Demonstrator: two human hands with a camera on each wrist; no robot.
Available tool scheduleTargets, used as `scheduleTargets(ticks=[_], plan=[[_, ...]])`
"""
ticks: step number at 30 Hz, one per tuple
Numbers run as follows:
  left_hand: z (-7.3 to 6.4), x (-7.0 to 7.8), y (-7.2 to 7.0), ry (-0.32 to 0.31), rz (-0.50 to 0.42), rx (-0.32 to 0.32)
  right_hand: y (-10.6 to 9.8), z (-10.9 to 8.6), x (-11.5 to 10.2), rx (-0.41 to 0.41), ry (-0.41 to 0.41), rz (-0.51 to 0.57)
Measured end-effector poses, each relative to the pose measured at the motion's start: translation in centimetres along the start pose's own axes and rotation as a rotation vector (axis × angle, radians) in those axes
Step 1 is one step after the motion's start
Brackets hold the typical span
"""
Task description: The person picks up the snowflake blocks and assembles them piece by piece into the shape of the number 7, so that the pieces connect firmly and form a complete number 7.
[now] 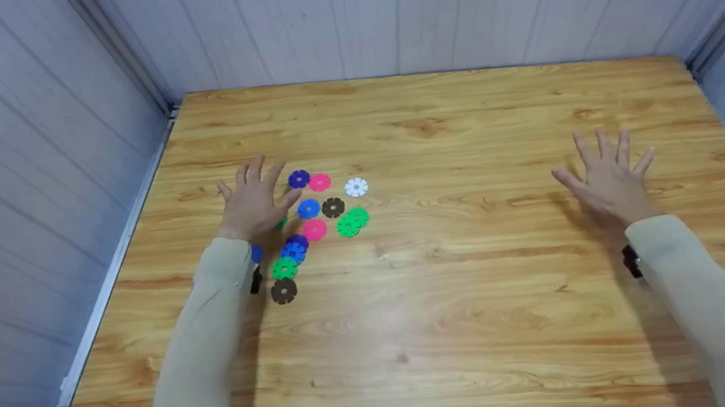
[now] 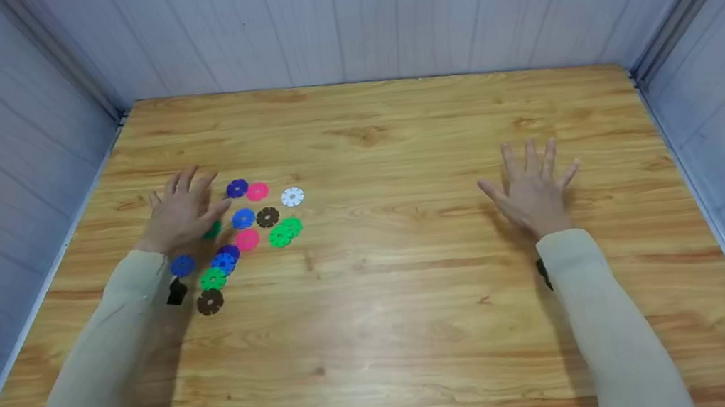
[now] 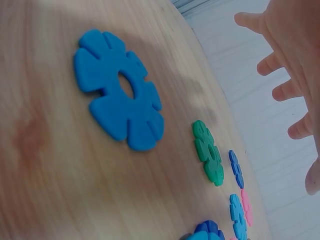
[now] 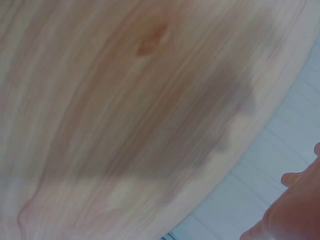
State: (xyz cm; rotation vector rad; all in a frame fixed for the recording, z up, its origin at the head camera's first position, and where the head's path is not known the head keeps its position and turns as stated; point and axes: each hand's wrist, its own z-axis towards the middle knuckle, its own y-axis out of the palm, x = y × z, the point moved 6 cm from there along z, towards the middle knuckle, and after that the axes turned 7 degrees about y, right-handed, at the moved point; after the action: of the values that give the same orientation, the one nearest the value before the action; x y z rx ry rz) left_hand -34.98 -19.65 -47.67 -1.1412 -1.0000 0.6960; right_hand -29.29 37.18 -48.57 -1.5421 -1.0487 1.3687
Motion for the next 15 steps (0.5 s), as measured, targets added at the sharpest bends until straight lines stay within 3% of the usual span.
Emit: scheduleTargets(ticks=[8,15], plan=[[-0.2,0.4,0.1,0.008,0.002,-0.020,0.1,0.1,-0.7,-0.021,-0.001,0.003],[-0.2,1.6,0.7,0.035,-0.030,-0.021,0.3,0.1,-1.3,-0.016,-0.016,0.015]])
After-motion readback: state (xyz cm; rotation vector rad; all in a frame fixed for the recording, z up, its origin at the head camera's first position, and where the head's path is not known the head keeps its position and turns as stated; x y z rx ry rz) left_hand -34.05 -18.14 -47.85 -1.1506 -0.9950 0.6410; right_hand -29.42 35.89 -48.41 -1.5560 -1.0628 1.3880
